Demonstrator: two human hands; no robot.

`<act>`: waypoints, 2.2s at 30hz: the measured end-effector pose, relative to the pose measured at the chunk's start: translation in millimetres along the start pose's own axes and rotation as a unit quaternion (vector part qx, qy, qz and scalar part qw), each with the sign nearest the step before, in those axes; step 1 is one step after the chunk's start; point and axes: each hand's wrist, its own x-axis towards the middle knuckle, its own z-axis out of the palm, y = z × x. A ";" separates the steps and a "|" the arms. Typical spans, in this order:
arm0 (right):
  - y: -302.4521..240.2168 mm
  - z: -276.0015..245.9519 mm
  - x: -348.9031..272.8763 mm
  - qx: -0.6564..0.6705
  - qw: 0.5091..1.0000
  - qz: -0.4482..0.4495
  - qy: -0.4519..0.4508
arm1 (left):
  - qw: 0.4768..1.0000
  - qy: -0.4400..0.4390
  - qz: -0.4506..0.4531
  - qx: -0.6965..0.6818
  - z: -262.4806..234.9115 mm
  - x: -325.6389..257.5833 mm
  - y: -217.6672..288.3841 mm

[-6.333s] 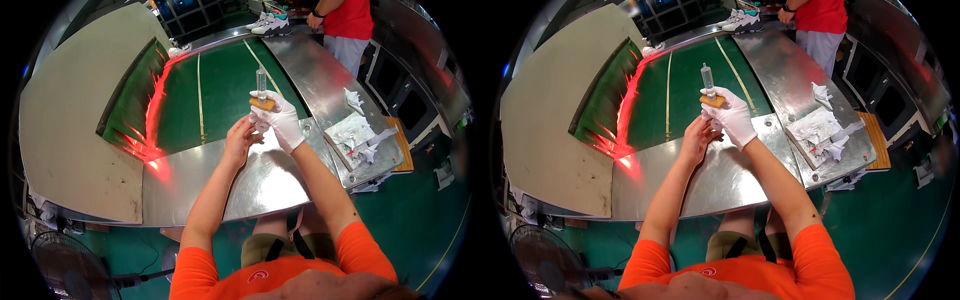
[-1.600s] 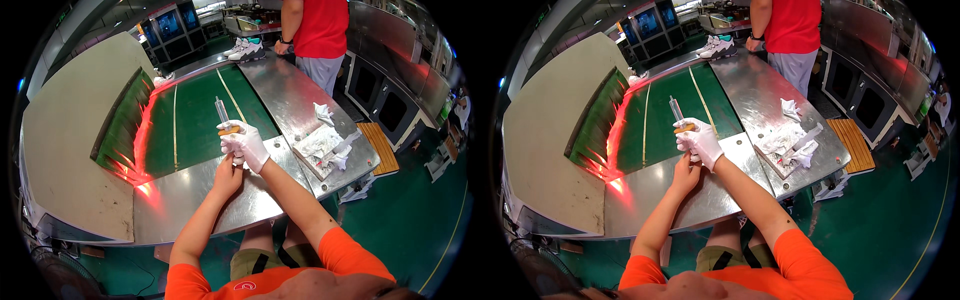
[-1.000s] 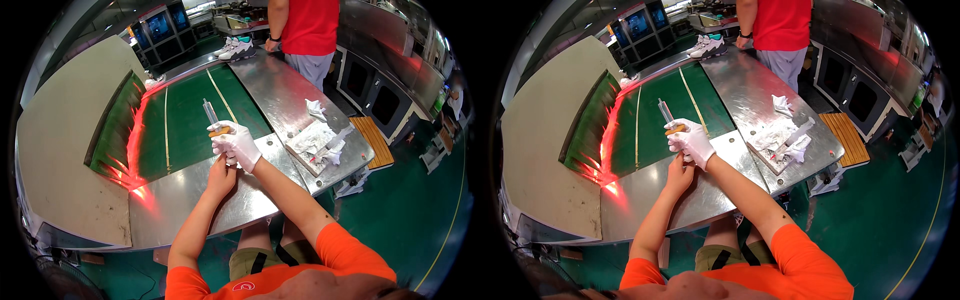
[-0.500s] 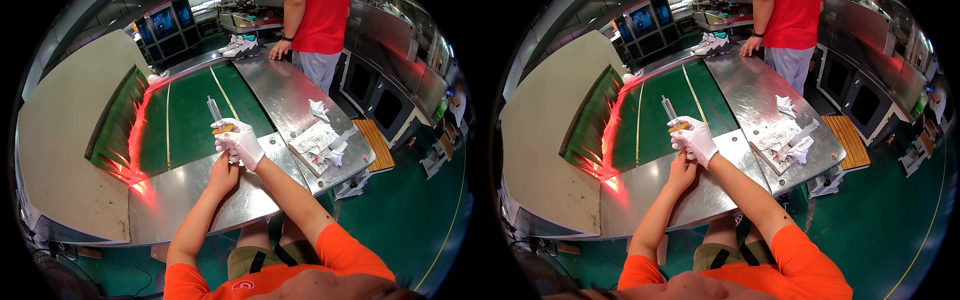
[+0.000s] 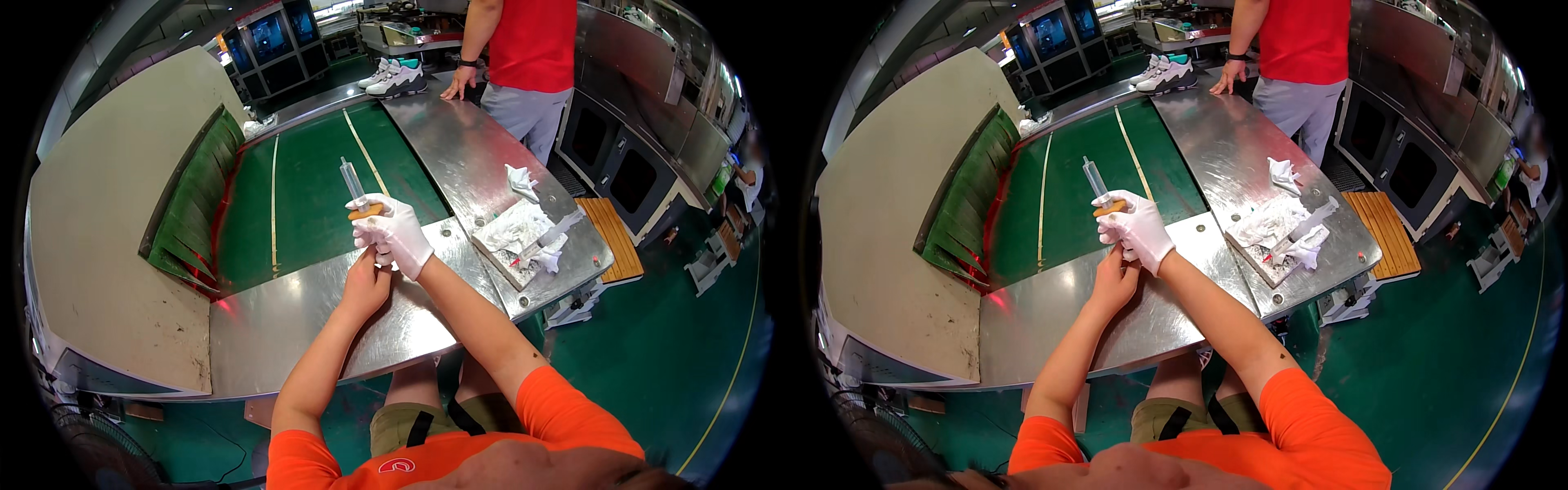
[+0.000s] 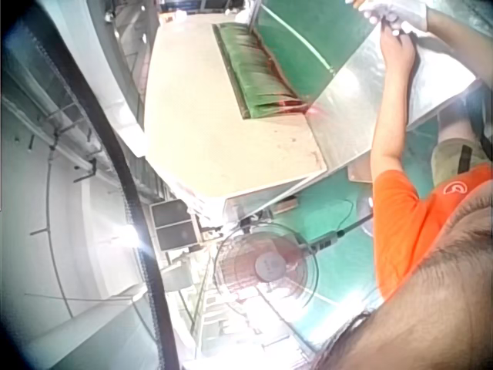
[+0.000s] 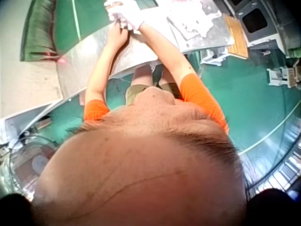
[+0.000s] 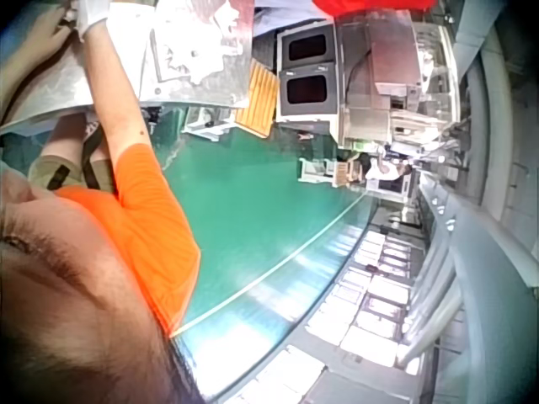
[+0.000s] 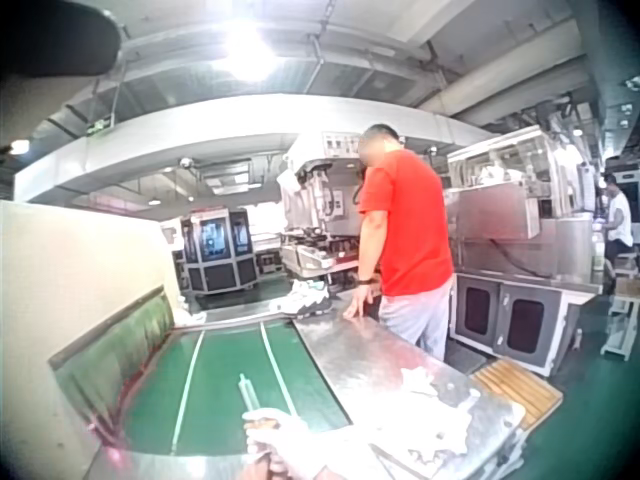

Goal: The person prepares a syringe by attaching a needle and drawing liquid from a small container. They then inject the liquid into a white sneaker placed on a metal table. The process involves repeated handling of the syringe and wiping the shoe with a cloth.

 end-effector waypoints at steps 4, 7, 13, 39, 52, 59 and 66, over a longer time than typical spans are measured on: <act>0.2 -1.3 0.3 -0.004 1.000 -0.007 -0.001 | 1.000 -0.004 -0.006 -0.006 0.7 0.4 -0.1; 1.0 -0.1 0.9 -0.011 1.000 -0.007 0.000 | 1.000 -0.003 -0.005 -0.006 -0.9 -0.3 -0.5; -2.5 0.8 -3.0 -0.017 1.000 -0.005 0.001 | 0.998 -0.008 -0.054 -0.044 -2.1 -0.4 8.2; 11.7 -5.4 10.7 -0.064 0.976 -0.205 0.046 | 0.996 0.014 -0.077 -0.041 -10.9 5.6 6.8; 18.9 -16.6 25.2 -0.178 0.873 -0.435 0.128 | 0.999 0.039 0.021 0.003 -6.7 10.7 11.5; 5.3 -2.4 10.6 -0.203 0.882 -0.396 0.154 | 0.999 0.022 0.009 0.042 4.4 26.5 -4.4; -17.6 -8.2 0.6 -0.300 0.738 -0.564 0.219 | 0.975 -0.126 0.180 0.036 78.0 124.3 52.1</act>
